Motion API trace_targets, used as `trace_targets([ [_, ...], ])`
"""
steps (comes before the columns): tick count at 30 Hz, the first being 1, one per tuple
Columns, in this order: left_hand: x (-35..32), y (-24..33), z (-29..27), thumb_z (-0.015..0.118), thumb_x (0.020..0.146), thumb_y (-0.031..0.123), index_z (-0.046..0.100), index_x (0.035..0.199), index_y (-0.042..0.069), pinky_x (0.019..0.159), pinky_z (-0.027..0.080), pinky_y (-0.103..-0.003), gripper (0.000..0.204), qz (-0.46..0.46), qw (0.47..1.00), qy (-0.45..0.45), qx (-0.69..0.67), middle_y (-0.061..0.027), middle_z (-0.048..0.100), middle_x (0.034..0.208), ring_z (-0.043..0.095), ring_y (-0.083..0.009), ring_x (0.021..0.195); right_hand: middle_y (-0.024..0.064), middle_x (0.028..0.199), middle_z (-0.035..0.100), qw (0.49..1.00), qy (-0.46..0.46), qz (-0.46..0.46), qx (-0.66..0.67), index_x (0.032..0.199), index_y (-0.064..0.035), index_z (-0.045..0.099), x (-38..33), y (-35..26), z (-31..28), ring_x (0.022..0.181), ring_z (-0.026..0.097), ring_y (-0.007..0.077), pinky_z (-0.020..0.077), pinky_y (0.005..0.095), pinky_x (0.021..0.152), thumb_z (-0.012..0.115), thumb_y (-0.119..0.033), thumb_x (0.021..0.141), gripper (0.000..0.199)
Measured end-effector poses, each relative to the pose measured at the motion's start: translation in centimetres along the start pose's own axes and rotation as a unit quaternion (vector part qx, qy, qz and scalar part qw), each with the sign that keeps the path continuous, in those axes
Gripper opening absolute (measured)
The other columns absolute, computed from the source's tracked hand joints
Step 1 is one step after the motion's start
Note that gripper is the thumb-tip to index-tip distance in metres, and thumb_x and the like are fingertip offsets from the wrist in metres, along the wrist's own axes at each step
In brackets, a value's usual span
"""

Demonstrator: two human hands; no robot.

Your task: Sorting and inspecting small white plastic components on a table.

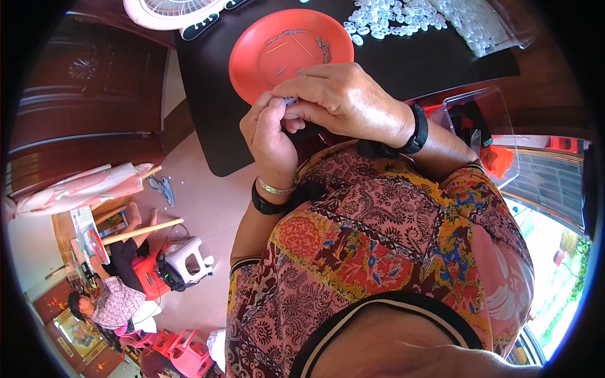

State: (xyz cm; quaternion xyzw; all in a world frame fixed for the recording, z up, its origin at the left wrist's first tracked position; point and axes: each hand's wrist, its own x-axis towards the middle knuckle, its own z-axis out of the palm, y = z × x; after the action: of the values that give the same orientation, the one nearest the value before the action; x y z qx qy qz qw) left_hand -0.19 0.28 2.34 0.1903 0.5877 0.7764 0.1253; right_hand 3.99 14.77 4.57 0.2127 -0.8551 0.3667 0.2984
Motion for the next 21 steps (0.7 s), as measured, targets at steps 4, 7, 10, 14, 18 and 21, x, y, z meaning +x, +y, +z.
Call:
trace_targets([
  [4, -0.3, -0.1, 0.2, 0.045, 0.087, 0.015, 0.060, 0.078, -0.006, 0.049, 0.036, -0.022, 0.026, 0.008, 1.000, 0.014, -0.015, -0.0045, 0.055, 0.062, 0.047, -0.0087, 0.051, 0.0096, 0.076, 0.062, 1.000, 0.005, -0.011, -0.020, 0.097, -0.0066, 0.063, -0.2, -0.1, 0.0, 0.070, 0.063, 0.0288, 0.0517, 0.0363, 0.061, 0.067, -0.012, 0.076, 0.023],
  [7, -0.5, -0.5, 0.0, 0.044, 0.087, 0.011, 0.059, 0.075, -0.006, 0.046, 0.034, -0.022, 0.026, 0.030, 0.999, 0.029, -0.008, -0.0048, 0.053, 0.061, 0.044, -0.0082, 0.049, 0.0097, 0.075, 0.061, 0.999, 0.010, -0.022, -0.021, 0.096, -0.0064, 0.062, -0.3, -0.1, 0.4, 0.068, 0.063, 0.0291, 0.0512, 0.0372, 0.061, 0.065, -0.014, 0.077, 0.021],
  [10, -0.5, -0.8, -0.2, 0.044, 0.088, 0.010, 0.057, 0.071, -0.006, 0.045, 0.032, -0.022, 0.026, 0.049, 0.998, 0.026, -0.004, -0.0041, 0.051, 0.060, 0.043, -0.0082, 0.047, 0.0094, 0.075, 0.060, 0.999, 0.007, -0.026, -0.025, 0.095, -0.0059, 0.061, -0.4, 0.1, 0.7, 0.068, 0.062, 0.0287, 0.0509, 0.0384, 0.060, 0.064, -0.014, 0.077, 0.020],
  [14, -0.8, -1.1, 0.2, 0.043, 0.088, 0.011, 0.052, 0.065, -0.002, 0.046, 0.031, -0.023, 0.028, 0.046, 0.999, 0.011, 0.004, -0.0023, 0.046, 0.056, 0.040, -0.0080, 0.048, 0.0100, 0.080, 0.064, 0.996, -0.049, -0.046, -0.064, 0.096, -0.0019, 0.062, -1.2, 0.6, 0.6, 0.071, 0.064, 0.0278, 0.0530, 0.0359, 0.062, 0.068, -0.010, 0.077, 0.022],
  [18, -0.7, -1.4, -0.3, 0.043, 0.088, 0.012, 0.053, 0.067, -0.001, 0.048, 0.032, -0.023, 0.028, 0.037, 0.999, -0.001, -0.026, -0.0028, 0.046, 0.057, 0.039, -0.0088, 0.050, 0.0085, 0.086, 0.065, 0.999, -0.021, -0.038, -0.030, 0.099, -0.0022, 0.064, -0.9, 0.6, 0.2, 0.074, 0.065, 0.0253, 0.0540, 0.0349, 0.064, 0.069, -0.011, 0.077, 0.024],
  [21, -0.4, -1.5, -0.4, 0.040, 0.089, 0.019, 0.054, 0.076, -0.004, 0.051, 0.035, -0.025, 0.030, 0.022, 1.000, -0.013, -0.013, -0.0081, 0.050, 0.063, 0.043, -0.0120, 0.054, 0.0072, 0.086, 0.066, 0.997, -0.015, -0.052, -0.049, 0.097, -0.0038, 0.065, -0.2, 1.0, -1.1, 0.075, 0.065, 0.0238, 0.0544, 0.0329, 0.064, 0.070, -0.014, 0.078, 0.022],
])
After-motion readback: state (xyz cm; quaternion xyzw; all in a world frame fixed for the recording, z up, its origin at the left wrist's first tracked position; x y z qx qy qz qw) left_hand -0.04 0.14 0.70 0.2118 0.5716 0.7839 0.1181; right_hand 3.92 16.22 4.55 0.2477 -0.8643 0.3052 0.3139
